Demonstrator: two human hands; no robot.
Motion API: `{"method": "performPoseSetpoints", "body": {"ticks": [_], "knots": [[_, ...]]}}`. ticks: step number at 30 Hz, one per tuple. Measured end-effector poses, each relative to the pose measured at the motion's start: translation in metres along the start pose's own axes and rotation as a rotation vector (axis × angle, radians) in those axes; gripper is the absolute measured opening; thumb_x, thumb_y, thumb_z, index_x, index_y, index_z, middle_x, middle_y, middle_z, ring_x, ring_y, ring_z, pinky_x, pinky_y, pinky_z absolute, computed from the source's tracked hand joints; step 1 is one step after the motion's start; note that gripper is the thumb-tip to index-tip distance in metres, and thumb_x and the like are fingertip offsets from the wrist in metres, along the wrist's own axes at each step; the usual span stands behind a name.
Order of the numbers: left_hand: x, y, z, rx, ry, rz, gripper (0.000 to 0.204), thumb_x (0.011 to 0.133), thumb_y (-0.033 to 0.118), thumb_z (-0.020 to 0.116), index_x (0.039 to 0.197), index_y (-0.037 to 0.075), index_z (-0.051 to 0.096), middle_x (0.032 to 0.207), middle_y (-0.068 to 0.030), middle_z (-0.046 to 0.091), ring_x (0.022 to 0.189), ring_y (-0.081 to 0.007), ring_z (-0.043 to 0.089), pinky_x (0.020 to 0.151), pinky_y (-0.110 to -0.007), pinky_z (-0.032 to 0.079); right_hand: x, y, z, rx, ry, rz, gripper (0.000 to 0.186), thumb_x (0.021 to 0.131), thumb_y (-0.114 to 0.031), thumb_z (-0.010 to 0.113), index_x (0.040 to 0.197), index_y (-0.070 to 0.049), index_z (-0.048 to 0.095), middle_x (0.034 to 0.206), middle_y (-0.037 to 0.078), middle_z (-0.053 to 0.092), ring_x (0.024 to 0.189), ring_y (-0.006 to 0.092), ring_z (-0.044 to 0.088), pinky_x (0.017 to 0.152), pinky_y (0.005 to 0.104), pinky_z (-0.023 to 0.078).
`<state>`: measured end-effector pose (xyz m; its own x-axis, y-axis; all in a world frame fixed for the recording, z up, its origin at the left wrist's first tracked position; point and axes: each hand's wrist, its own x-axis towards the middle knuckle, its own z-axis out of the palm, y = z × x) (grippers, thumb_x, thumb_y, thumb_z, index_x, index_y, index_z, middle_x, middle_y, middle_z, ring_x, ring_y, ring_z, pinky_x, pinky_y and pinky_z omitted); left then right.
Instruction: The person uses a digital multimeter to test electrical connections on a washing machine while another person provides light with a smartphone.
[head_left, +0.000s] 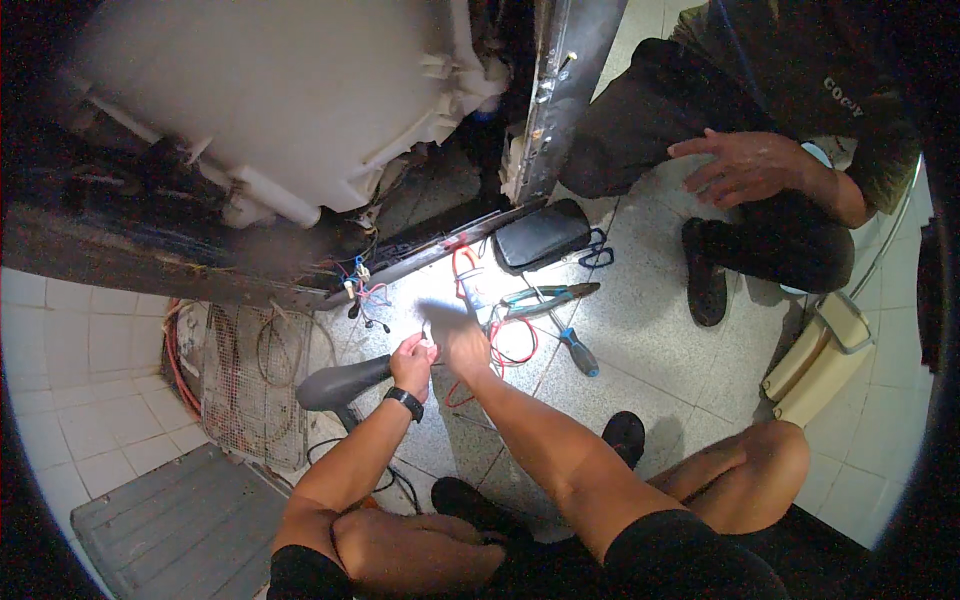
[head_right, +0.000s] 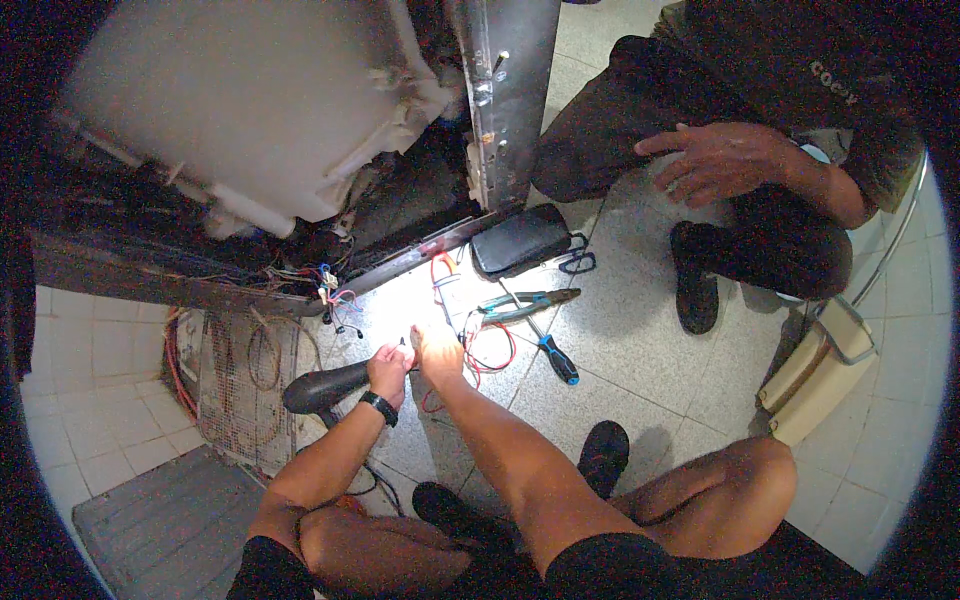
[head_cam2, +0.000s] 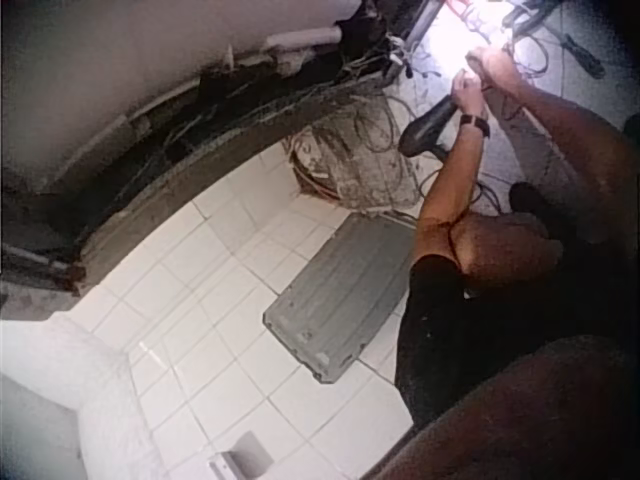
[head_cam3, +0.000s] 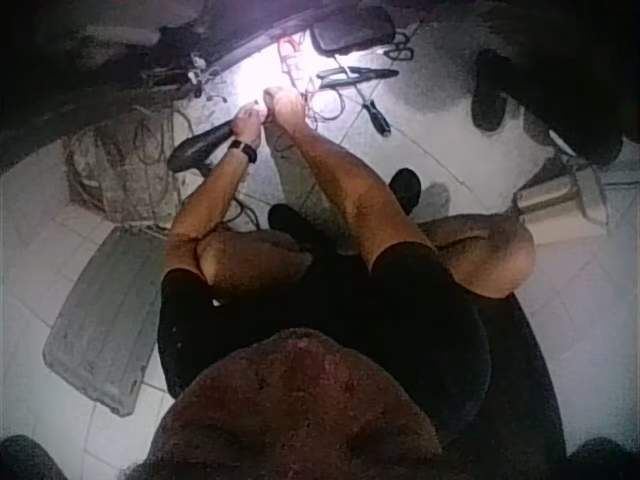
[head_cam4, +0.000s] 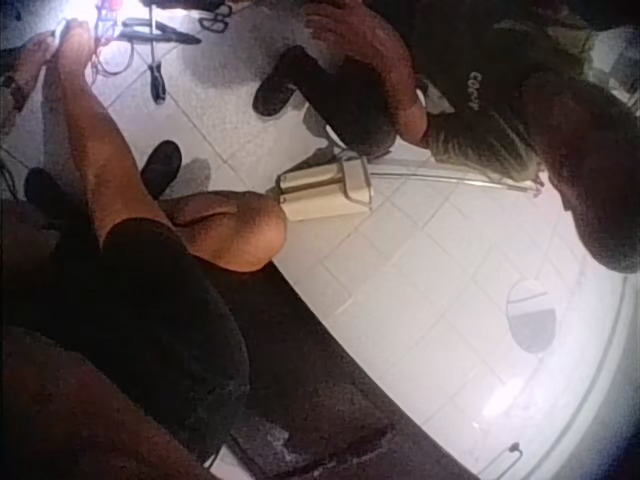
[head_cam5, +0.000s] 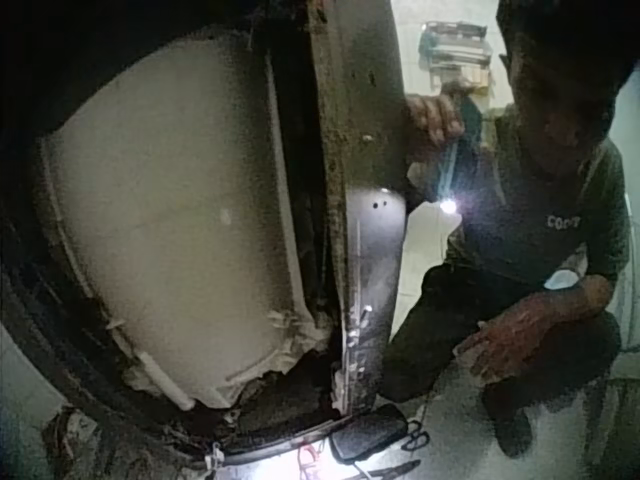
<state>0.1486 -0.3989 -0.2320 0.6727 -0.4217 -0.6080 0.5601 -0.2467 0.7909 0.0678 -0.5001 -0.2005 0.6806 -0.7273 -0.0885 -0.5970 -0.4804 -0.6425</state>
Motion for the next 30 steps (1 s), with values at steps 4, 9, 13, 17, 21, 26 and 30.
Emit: {"method": "performPoseSetpoints", "body": {"ticks": [4, 9, 13, 17, 21, 26, 30], "knots": [[0.005, -0.005, -0.004, 0.028, -0.027, 0.002, 0.034, 0.096, -0.002, 0.048, 0.129, -0.008, 0.048, 0.105, -0.0137, 0.063, 0.081, -0.0171, 0.065, 0.074, -0.026, 0.055, -0.003, 0.002, -0.002, -0.023, 0.057, -0.063, 0.028, 0.081, -0.015, 0.066, 0.108, -0.011, 0.066, 0.087, 0.014, 0.067, 0.086, 0.0325, 0.063, 0.077, 0.0437, 0.050], [-0.003, 0.001, -0.001, 0.001, 0.008, -0.001, 0.021, 0.094, -0.002, 0.048, 0.115, -0.005, 0.051, 0.098, -0.0106, 0.063, 0.077, -0.0151, 0.062, 0.070, -0.026, 0.051, -0.003, 0.007, 0.012, 0.018, 0.086, -0.105, 0.035, 0.076, -0.013, 0.068, 0.111, -0.012, 0.065, 0.089, 0.014, 0.067, 0.088, 0.0334, 0.063, 0.079, 0.0436, 0.050], [-0.002, 0.002, 0.005, -0.016, 0.003, 0.025, 0.010, 0.093, -0.002, 0.048, 0.100, -0.002, 0.055, 0.090, -0.0072, 0.063, 0.072, -0.0127, 0.060, 0.065, -0.024, 0.049, 0.008, 0.028, 0.038, 0.087, 0.115, -0.156, 0.036, 0.076, -0.014, 0.068, 0.112, -0.013, 0.065, 0.091, 0.015, 0.067, 0.089, 0.0335, 0.063, 0.079, 0.0438, 0.050], [-0.004, 0.003, 0.009, -0.050, 0.020, 0.018, 0.010, 0.093, -0.004, 0.048, 0.100, -0.002, 0.055, 0.090, -0.0071, 0.063, 0.072, -0.0125, 0.060, 0.065, -0.024, 0.049, 0.009, 0.039, 0.052, 0.073, 0.095, -0.165, 0.036, 0.077, -0.015, 0.068, 0.113, -0.014, 0.065, 0.092, 0.015, 0.067, 0.090, 0.0332, 0.063, 0.080, 0.0440, 0.050], [-0.005, 0.004, 0.005, -0.023, 0.027, 0.021, 0.009, 0.093, -0.004, 0.047, 0.099, -0.002, 0.054, 0.088, -0.0066, 0.063, 0.072, -0.0121, 0.060, 0.064, -0.024, 0.048, 0.007, 0.035, 0.052, 0.063, 0.085, -0.150, 0.036, 0.078, -0.016, 0.069, 0.113, -0.013, 0.065, 0.092, 0.015, 0.067, 0.090, 0.0330, 0.064, 0.079, 0.0442, 0.050], [0.000, -0.002, 0.001, -0.023, -0.040, 0.058, 0.009, 0.092, -0.004, 0.047, 0.099, -0.002, 0.054, 0.089, -0.0069, 0.063, 0.073, -0.0123, 0.060, 0.063, -0.024, 0.048, 0.007, 0.032, 0.043, 0.107, 0.090, -0.150, 0.033, 0.079, -0.016, 0.067, 0.113, -0.013, 0.066, 0.092, 0.015, 0.067, 0.090, 0.0331, 0.064, 0.079, 0.0442, 0.051], [0.003, -0.005, -0.007, -0.003, -0.007, 0.035, 0.020, 0.093, -0.004, 0.047, 0.113, -0.005, 0.052, 0.093, -0.0091, 0.063, 0.074, -0.0135, 0.061, 0.068, -0.026, 0.051, 0.006, 0.021, 0.038, 0.092, 0.065, -0.133, 0.031, 0.081, -0.016, 0.066, 0.111, -0.013, 0.067, 0.091, 0.015, 0.068, 0.089, 0.0332, 0.064, 0.078, 0.0446, 0.051]]}}
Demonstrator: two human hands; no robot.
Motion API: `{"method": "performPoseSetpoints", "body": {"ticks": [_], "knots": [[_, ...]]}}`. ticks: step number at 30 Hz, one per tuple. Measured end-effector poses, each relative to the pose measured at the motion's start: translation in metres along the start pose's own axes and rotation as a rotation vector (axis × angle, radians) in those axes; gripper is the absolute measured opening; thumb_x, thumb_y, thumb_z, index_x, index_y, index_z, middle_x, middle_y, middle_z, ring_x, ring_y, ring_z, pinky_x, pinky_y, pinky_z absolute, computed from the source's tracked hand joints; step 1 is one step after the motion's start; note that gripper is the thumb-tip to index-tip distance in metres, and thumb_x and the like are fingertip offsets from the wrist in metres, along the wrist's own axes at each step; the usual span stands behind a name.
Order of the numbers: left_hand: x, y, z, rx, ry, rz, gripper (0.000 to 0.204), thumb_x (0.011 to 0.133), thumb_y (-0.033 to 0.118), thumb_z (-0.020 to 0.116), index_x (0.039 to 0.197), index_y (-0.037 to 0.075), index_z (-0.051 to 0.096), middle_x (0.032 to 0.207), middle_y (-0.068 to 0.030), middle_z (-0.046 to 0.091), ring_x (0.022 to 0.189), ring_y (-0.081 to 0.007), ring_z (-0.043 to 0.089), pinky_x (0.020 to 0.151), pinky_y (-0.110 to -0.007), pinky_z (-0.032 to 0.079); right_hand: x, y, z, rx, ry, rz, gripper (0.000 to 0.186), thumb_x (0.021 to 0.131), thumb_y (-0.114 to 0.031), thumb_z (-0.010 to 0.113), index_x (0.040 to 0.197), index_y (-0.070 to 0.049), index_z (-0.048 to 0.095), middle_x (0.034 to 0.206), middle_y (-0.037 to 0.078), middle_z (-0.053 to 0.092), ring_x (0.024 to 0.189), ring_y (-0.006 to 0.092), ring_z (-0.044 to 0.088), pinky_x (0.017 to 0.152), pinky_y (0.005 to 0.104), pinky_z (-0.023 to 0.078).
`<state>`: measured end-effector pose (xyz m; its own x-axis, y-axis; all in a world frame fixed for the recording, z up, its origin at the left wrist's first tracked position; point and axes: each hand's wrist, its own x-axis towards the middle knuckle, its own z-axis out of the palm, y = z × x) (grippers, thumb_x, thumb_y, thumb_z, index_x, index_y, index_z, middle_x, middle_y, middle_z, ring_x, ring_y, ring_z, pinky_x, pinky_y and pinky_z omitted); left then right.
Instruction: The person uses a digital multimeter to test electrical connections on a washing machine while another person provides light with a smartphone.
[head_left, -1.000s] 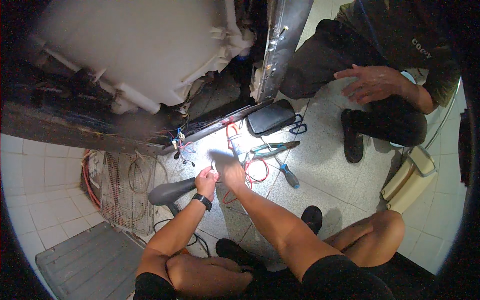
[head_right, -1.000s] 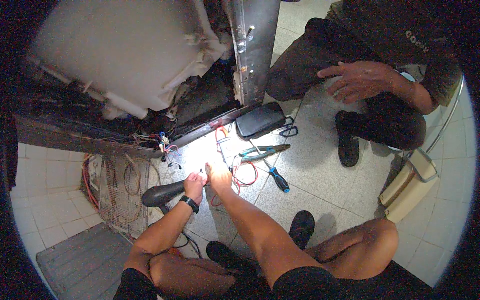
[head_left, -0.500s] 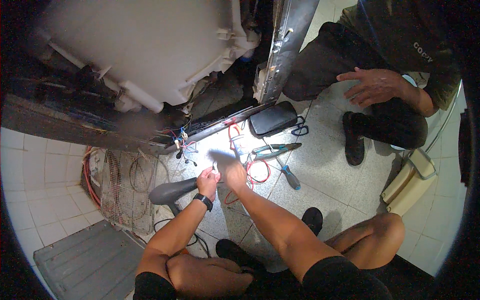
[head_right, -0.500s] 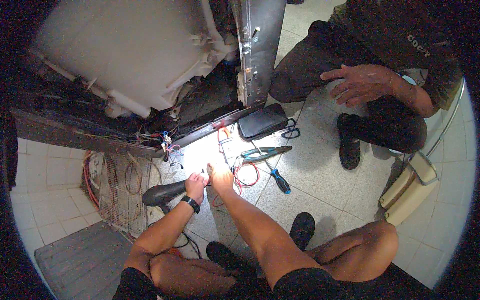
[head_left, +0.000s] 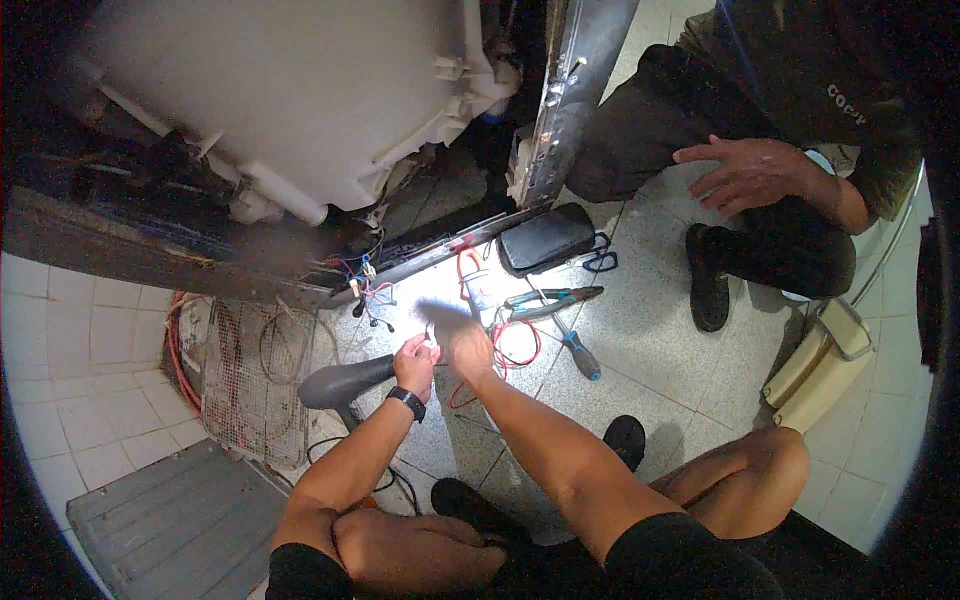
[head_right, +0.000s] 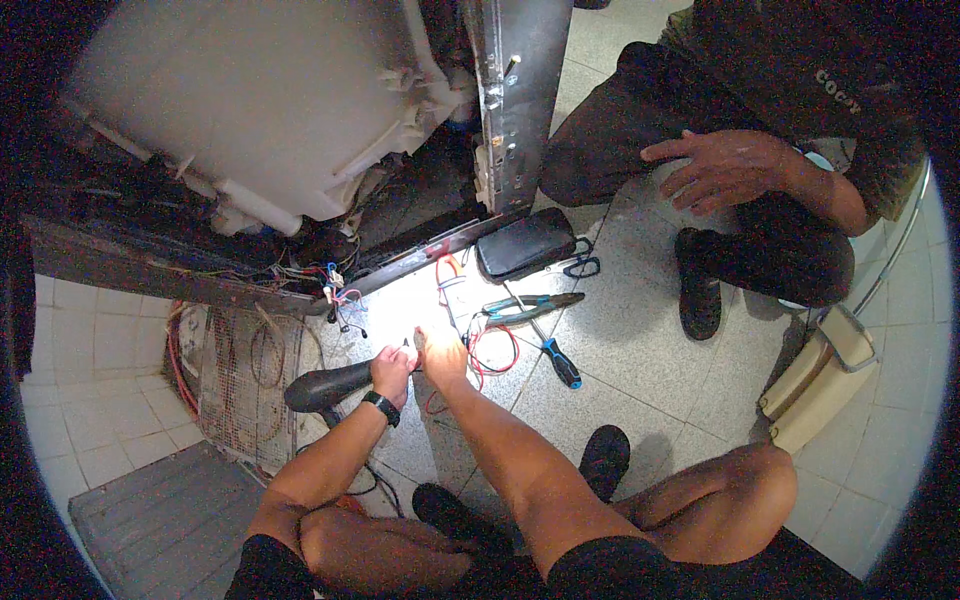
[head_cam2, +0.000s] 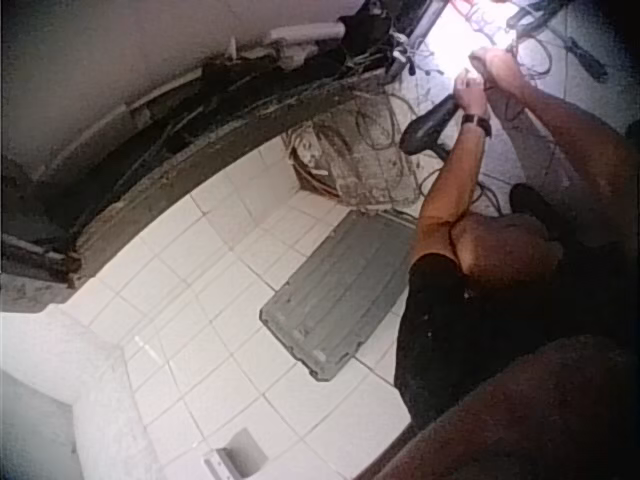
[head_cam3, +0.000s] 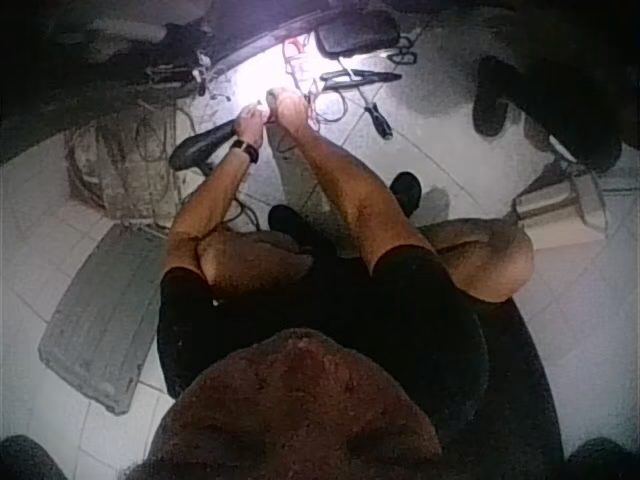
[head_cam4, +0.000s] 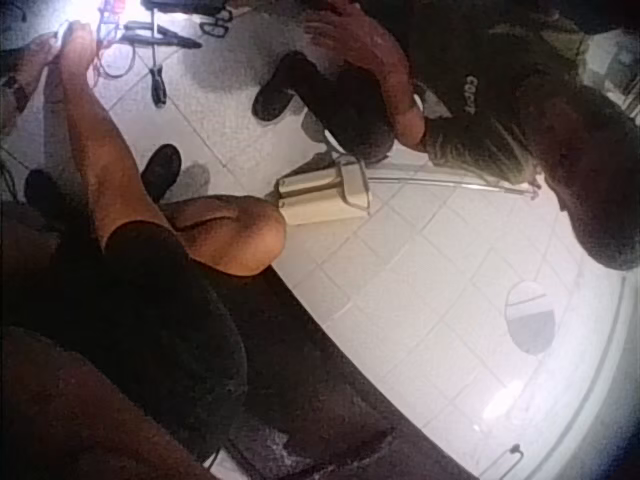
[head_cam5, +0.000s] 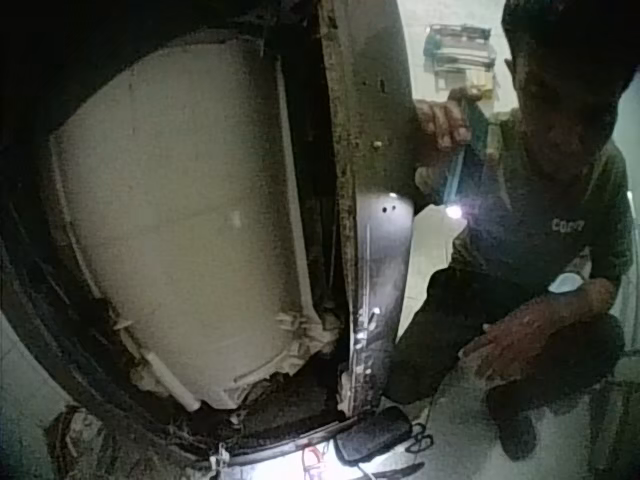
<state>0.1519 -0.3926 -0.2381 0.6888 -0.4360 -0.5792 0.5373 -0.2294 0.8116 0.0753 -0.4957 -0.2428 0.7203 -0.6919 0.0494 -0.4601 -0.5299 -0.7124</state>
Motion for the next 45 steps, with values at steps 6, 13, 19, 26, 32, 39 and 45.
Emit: {"method": "performPoseSetpoints", "body": {"ticks": [6, 13, 19, 26, 32, 39, 45], "knots": [[-0.002, 0.001, 0.006, 0.010, -0.013, -0.012, 0.022, 0.093, -0.003, 0.047, 0.114, -0.005, 0.051, 0.093, -0.0087, 0.063, 0.074, -0.0140, 0.061, 0.070, -0.026, 0.052, 0.002, 0.002, -0.004, -0.030, -0.007, 0.030, 0.033, 0.079, -0.015, 0.068, 0.112, -0.014, 0.065, 0.092, 0.014, 0.068, 0.091, 0.0331, 0.064, 0.078, 0.0444, 0.051], [-0.006, 0.007, 0.006, -0.022, -0.006, -0.009, 0.013, 0.091, -0.004, 0.048, 0.102, -0.001, 0.054, 0.092, -0.0079, 0.064, 0.072, -0.0130, 0.059, 0.063, -0.025, 0.047, 0.002, -0.005, -0.005, -0.012, -0.046, 0.089, 0.039, 0.075, -0.015, 0.072, 0.114, -0.015, 0.064, 0.095, 0.015, 0.067, 0.093, 0.0328, 0.064, 0.081, 0.0434, 0.051], [-0.011, 0.012, 0.022, -0.052, 0.028, -0.035, 0.010, 0.090, -0.004, 0.046, 0.097, 0.000, 0.053, 0.087, -0.0062, 0.062, 0.067, -0.0120, 0.055, 0.061, -0.025, 0.046, 0.002, 0.008, -0.002, -0.026, -0.027, 0.066, 0.041, 0.075, -0.015, 0.072, 0.115, -0.015, 0.064, 0.096, 0.014, 0.067, 0.095, 0.0318, 0.063, 0.083, 0.0424, 0.050], [0.002, -0.001, -0.001, 0.069, -0.029, -0.034, 0.032, 0.096, -0.002, 0.047, 0.128, -0.007, 0.050, 0.107, -0.0139, 0.063, 0.084, -0.0173, 0.065, 0.078, -0.029, 0.057, 0.001, -0.011, -0.015, -0.160, -0.154, 0.069, 0.039, 0.078, -0.014, 0.070, 0.116, -0.015, 0.064, 0.097, 0.014, 0.067, 0.095, 0.0315, 0.063, 0.083, 0.0425, 0.051], [0.000, 0.001, 0.007, 0.055, -0.014, -0.049, 0.031, 0.096, -0.002, 0.046, 0.127, -0.006, 0.051, 0.109, -0.0144, 0.063, 0.086, -0.0180, 0.066, 0.079, -0.029, 0.056, 0.000, -0.007, -0.020, -0.124, -0.108, 0.105, 0.036, 0.080, -0.015, 0.069, 0.116, -0.015, 0.065, 0.097, 0.015, 0.067, 0.095, 0.0313, 0.064, 0.082, 0.0427, 0.051], [-0.002, 0.001, 0.009, 0.075, -0.037, -0.036, 0.030, 0.098, -0.001, 0.046, 0.127, -0.005, 0.051, 0.109, -0.0138, 0.063, 0.089, -0.0188, 0.066, 0.083, -0.031, 0.056, 0.001, 0.003, -0.013, -0.106, -0.063, 0.048, 0.032, 0.082, -0.015, 0.066, 0.114, -0.013, 0.066, 0.094, 0.015, 0.068, 0.092, 0.0322, 0.064, 0.081, 0.0436, 0.051], [0.001, 0.001, -0.002, 0.085, -0.019, -0.037, 0.030, 0.098, -0.001, 0.046, 0.126, -0.006, 0.051, 0.108, -0.0133, 0.063, 0.087, -0.0176, 0.066, 0.081, -0.030, 0.056, 0.001, -0.009, -0.014, -0.083, -0.059, 0.050, 0.031, 0.082, -0.015, 0.065, 0.113, -0.013, 0.066, 0.093, 0.015, 0.068, 0.092, 0.0325, 0.064, 0.080, 0.0439, 0.051]]}}
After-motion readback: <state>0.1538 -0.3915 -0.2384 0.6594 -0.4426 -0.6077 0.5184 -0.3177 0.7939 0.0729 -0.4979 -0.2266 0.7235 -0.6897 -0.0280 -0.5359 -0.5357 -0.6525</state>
